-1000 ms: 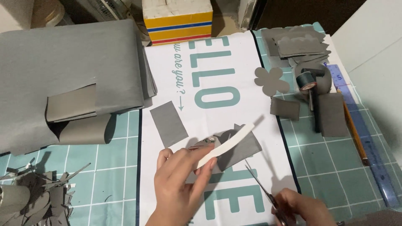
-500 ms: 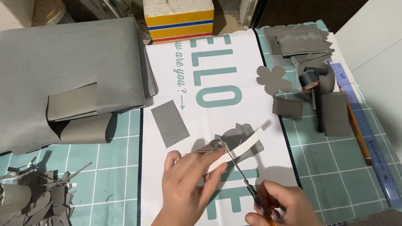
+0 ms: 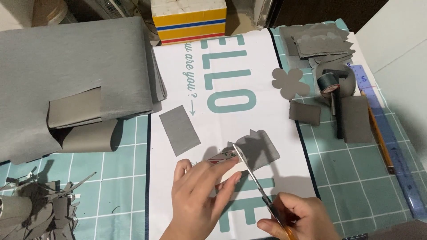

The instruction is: Cutting out shapes from grey material and applying double-sided tape to them

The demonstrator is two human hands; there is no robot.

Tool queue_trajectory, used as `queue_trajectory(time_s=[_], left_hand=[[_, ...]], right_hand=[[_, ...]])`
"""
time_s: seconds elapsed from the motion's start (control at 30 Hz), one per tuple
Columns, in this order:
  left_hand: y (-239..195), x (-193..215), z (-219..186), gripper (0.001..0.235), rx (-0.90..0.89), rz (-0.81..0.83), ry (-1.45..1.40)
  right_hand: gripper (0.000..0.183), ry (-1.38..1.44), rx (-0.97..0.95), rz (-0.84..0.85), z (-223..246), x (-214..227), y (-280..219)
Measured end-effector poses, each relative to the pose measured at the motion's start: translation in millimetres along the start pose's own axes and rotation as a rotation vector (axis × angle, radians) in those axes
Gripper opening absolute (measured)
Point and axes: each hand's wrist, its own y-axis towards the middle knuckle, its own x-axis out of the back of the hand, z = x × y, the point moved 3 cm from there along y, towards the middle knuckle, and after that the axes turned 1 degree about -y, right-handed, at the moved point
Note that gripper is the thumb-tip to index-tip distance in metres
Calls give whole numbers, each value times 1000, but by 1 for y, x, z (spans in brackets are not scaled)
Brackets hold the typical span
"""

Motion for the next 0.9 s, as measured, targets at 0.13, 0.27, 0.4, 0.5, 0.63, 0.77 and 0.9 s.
queue_trajectory(time_s=[0.13,0.27,0.4,0.5,0.63,0.77,0.9], left_hand=[[1,0,0,15,-3,18,5],[1,1,-1,18,-11,23,9],[-5,2,3,34,42,-33,7],[-8,15,12,46,274,-114,-150],[-14,36,21,41,630,-418,-297],[-18,69,39,42,470,-439,117],[-35,81,59,32,273,-247,752]], right_hand=[[44,11,14,1,1,-1,0],[32,-29,-73,-9,32,2,-11],[15,-383,-70,-82,47,20,-5],[40,-407,121,-279,31,26,-5],[56,-547,412,-391,7,36,5],[55,-653,184,-435,-6,43,6],[68,-775,222,-449,-22,54,12]])
